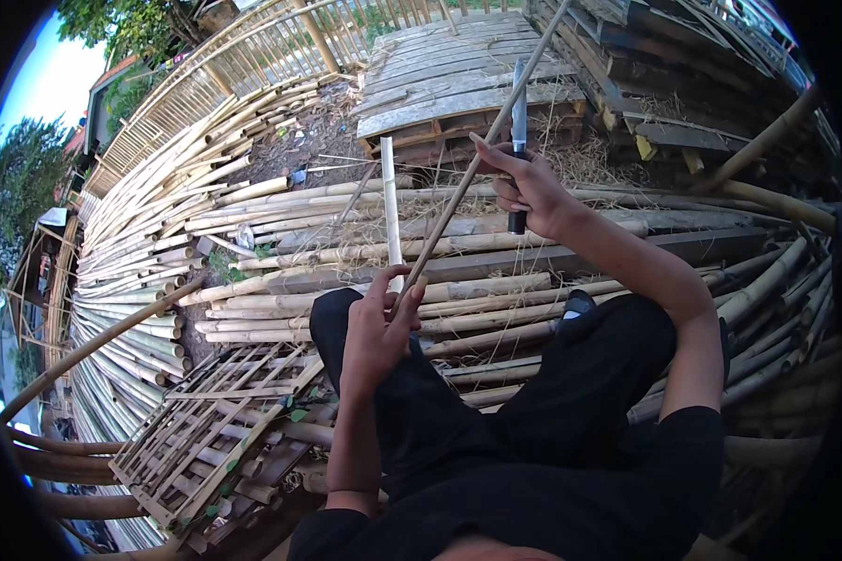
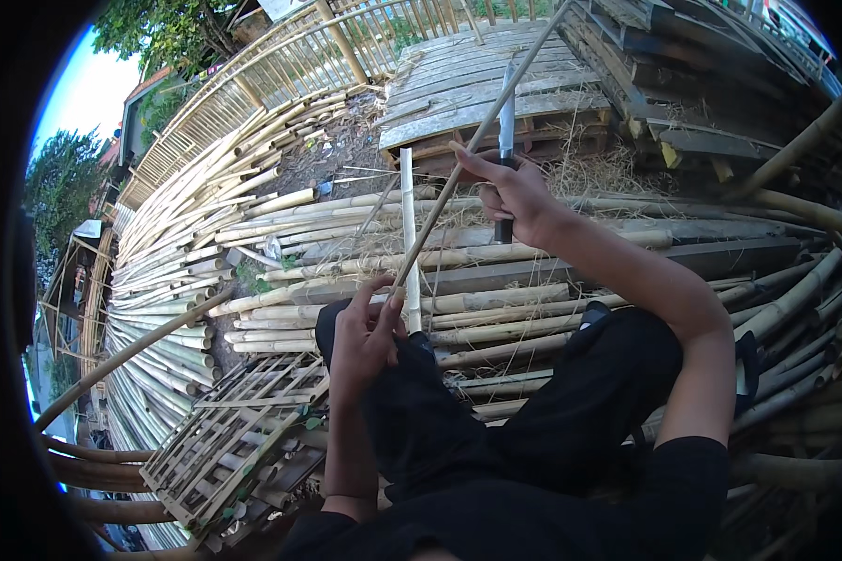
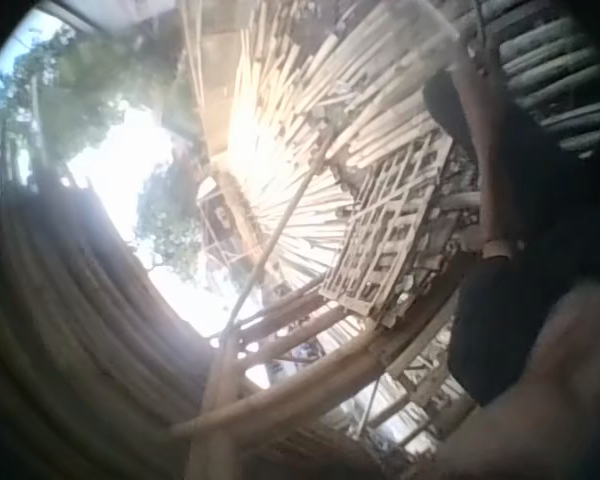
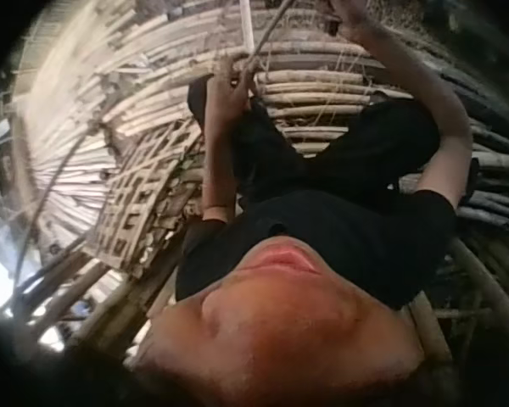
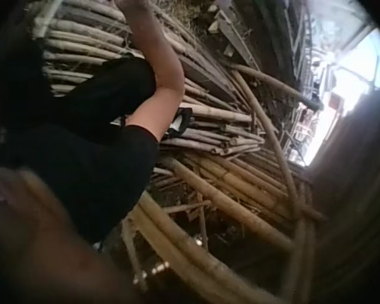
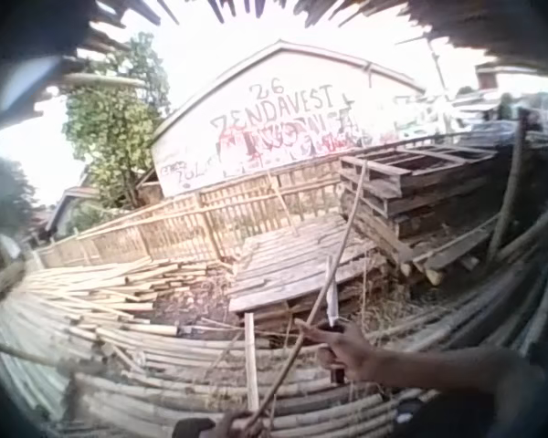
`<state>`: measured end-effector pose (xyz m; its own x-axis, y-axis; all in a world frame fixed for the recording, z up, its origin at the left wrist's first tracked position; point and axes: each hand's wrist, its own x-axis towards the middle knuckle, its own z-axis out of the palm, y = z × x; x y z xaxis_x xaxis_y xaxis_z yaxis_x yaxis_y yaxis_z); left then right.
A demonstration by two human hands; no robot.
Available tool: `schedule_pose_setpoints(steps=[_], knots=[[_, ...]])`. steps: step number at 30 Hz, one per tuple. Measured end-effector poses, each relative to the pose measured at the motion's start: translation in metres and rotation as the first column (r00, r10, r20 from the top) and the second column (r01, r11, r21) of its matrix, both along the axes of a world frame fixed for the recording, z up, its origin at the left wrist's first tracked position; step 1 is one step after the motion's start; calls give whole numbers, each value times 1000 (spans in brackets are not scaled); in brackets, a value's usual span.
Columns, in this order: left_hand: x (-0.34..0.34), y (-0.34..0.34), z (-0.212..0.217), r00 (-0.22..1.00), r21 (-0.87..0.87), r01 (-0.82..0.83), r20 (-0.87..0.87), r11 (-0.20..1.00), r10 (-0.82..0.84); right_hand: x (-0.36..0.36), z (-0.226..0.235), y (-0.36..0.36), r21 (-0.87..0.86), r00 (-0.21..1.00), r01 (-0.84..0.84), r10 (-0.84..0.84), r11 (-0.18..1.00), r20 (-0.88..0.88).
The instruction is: The person strips a thin bamboo stick using a knife, repeatedly pulling the blade along the length of the wood to remove fibers and thin it down.
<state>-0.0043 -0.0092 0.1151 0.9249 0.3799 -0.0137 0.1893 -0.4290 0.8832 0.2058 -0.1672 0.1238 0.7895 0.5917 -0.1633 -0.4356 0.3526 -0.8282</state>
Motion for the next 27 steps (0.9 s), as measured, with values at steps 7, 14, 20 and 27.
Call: schedule_pose_setpoints(steps=[7, 14, 20, 27], knots=[[-14, 0, -67, 1000, -398, -2, 26, 917, 14, -11, -33, 0, -316, 988, -155, 142, 936, -63], [0, 3, -87, 996, -510, 49, 91, 859, -3, -36, -28, 1, -675, 627, 26, 514, 737, 585], [0, 9, -92, 999, -616, 37, 38, 787, -17, -74, -51, 13, -731, 259, 127, 689, 670, 676], [2, 15, -110, 997, -597, 72, 58, 799, -47, -83, -72, 18, -855, 189, 134, 834, 501, 518]])
